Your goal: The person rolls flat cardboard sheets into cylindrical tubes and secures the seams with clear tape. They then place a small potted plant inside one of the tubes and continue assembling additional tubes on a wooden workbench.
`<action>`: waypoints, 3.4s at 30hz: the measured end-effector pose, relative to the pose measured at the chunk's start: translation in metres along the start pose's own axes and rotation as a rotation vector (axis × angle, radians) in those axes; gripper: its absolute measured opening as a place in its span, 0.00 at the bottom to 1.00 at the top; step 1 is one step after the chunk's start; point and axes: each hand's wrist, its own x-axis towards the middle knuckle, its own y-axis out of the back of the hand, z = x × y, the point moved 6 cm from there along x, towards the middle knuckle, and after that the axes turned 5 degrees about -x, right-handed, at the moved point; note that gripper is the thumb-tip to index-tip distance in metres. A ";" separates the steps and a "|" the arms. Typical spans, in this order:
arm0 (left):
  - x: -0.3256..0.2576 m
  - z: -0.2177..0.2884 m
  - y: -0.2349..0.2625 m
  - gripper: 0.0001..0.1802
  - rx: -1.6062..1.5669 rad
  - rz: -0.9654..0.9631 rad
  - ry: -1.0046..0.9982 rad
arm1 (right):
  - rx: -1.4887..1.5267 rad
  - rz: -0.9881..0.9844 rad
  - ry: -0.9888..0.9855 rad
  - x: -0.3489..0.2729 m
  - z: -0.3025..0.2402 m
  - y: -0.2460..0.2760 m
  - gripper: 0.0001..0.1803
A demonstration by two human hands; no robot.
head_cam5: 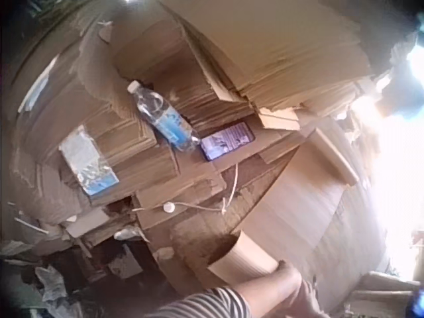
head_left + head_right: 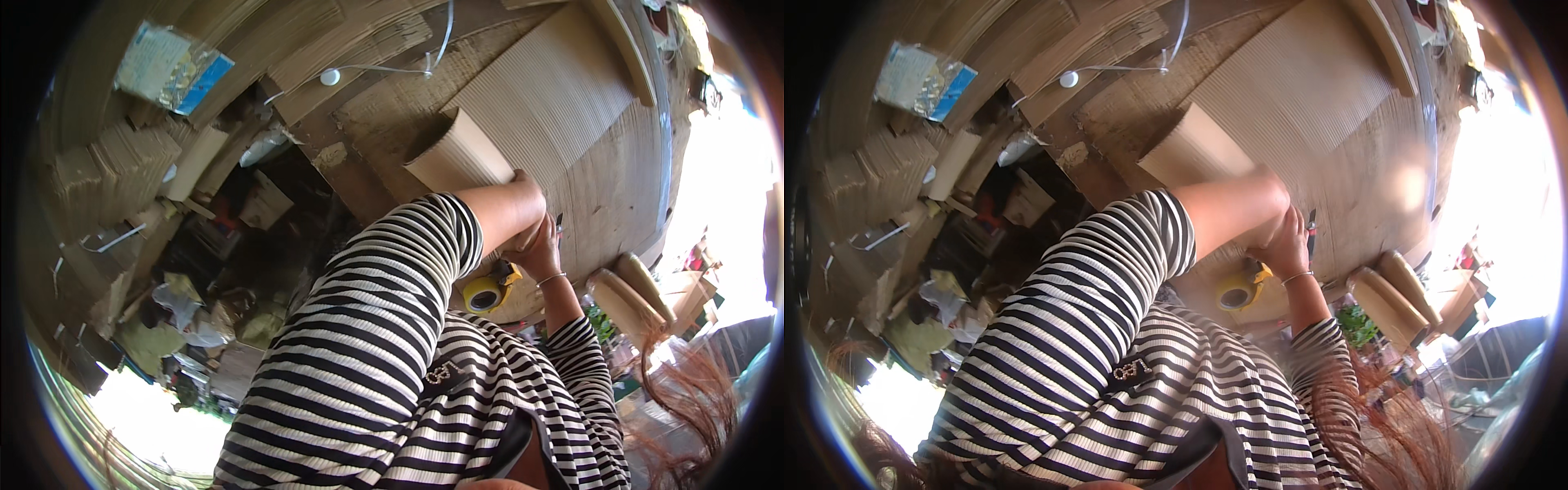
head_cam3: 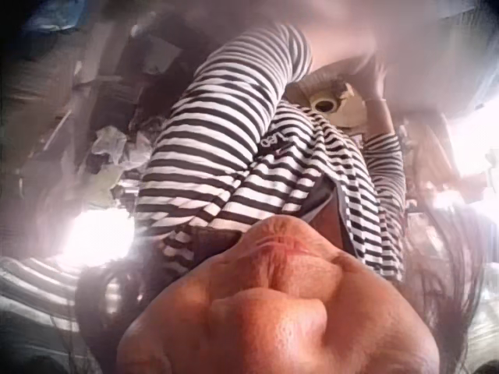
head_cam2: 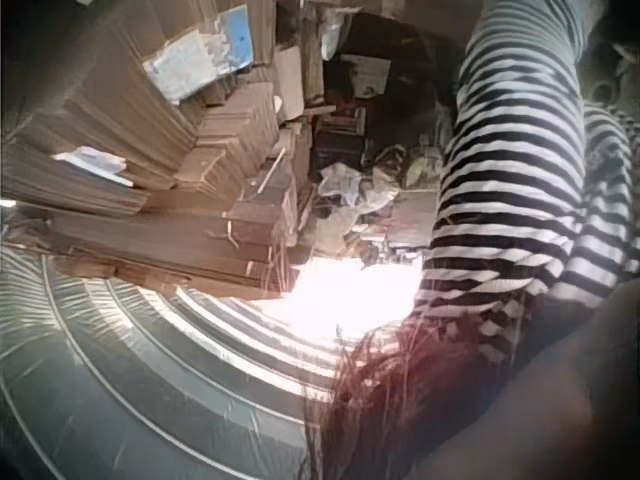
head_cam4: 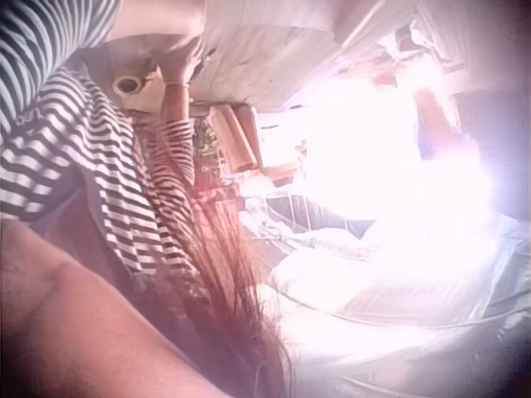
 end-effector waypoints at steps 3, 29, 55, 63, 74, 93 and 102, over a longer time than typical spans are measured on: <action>0.018 0.006 -0.003 0.35 -0.040 0.003 -0.005 | -0.046 -0.021 0.020 0.002 -0.003 0.000 0.71; -0.086 -0.020 0.040 0.33 0.070 0.276 -0.144 | 0.242 -0.220 0.088 0.038 0.005 0.004 0.68; -0.177 -0.099 0.063 0.51 0.107 0.208 -0.117 | -0.340 0.194 -0.100 0.009 -0.046 0.006 0.69; -0.206 -0.201 0.070 0.40 -0.476 0.220 -0.118 | -0.354 0.153 -0.102 0.013 -0.051 0.012 0.67; -0.214 -0.254 0.051 0.10 -0.595 0.672 -0.328 | -0.372 0.144 -0.060 0.015 -0.041 0.007 0.71; -0.172 -0.253 0.038 0.20 -0.513 0.651 0.012 | -0.432 0.142 -0.062 0.014 -0.046 0.010 0.68; -0.247 -0.090 0.068 0.21 -0.181 1.017 -0.273 | -0.316 0.187 -0.110 0.007 -0.047 0.010 0.72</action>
